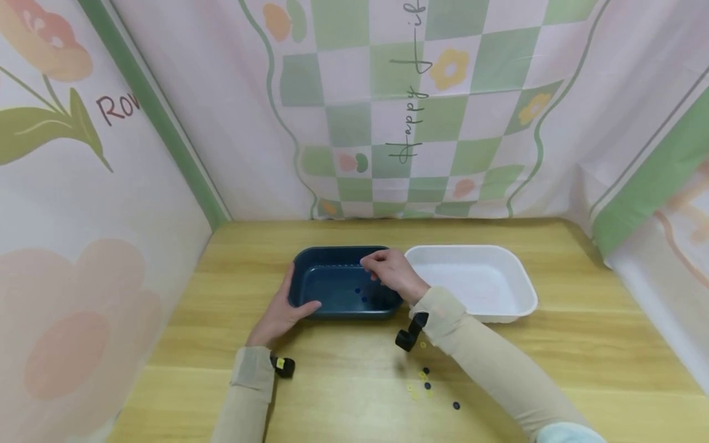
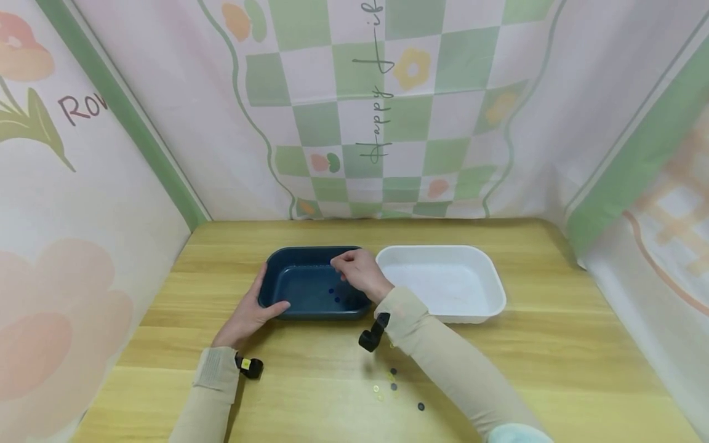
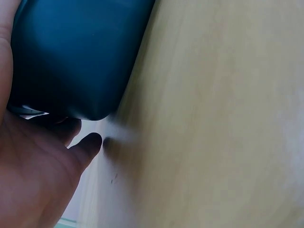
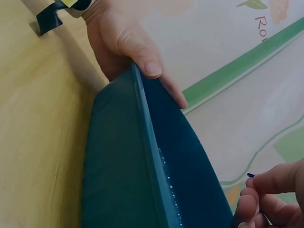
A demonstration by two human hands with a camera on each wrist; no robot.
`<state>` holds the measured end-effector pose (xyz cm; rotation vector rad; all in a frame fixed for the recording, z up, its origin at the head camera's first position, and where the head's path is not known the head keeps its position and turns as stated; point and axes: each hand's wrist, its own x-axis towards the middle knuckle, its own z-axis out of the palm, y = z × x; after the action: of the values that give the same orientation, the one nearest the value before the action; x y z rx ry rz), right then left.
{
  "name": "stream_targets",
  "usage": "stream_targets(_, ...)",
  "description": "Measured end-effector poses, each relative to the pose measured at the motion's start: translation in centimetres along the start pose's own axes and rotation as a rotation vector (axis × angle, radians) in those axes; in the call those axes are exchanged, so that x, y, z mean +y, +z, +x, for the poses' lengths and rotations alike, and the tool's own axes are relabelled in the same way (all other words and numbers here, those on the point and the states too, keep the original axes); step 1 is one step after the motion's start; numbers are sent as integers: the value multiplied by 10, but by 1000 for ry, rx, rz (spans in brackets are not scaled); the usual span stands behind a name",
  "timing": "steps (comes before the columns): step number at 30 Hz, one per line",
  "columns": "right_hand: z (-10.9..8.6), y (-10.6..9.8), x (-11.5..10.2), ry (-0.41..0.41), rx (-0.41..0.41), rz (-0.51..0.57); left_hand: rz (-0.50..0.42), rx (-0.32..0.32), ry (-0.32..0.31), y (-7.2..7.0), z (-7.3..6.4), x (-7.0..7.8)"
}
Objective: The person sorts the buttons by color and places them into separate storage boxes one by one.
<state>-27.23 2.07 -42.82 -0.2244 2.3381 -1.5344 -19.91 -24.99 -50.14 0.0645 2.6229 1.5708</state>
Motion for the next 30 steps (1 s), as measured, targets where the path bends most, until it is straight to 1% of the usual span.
stream_targets(10,2,4,-1,3,8,-9,8,-1,4,0,1,-1)
stream_targets(17,2,4,-1,11,-8,-11,8,2,11,-1,1,-3)
stream_targets(25,1,3,-2,16,-11,-4,9,-2,10,-2,-1,0)
stream_targets(30,1,3,-3,15,-11,2,23,0,16,-1,-1,-1)
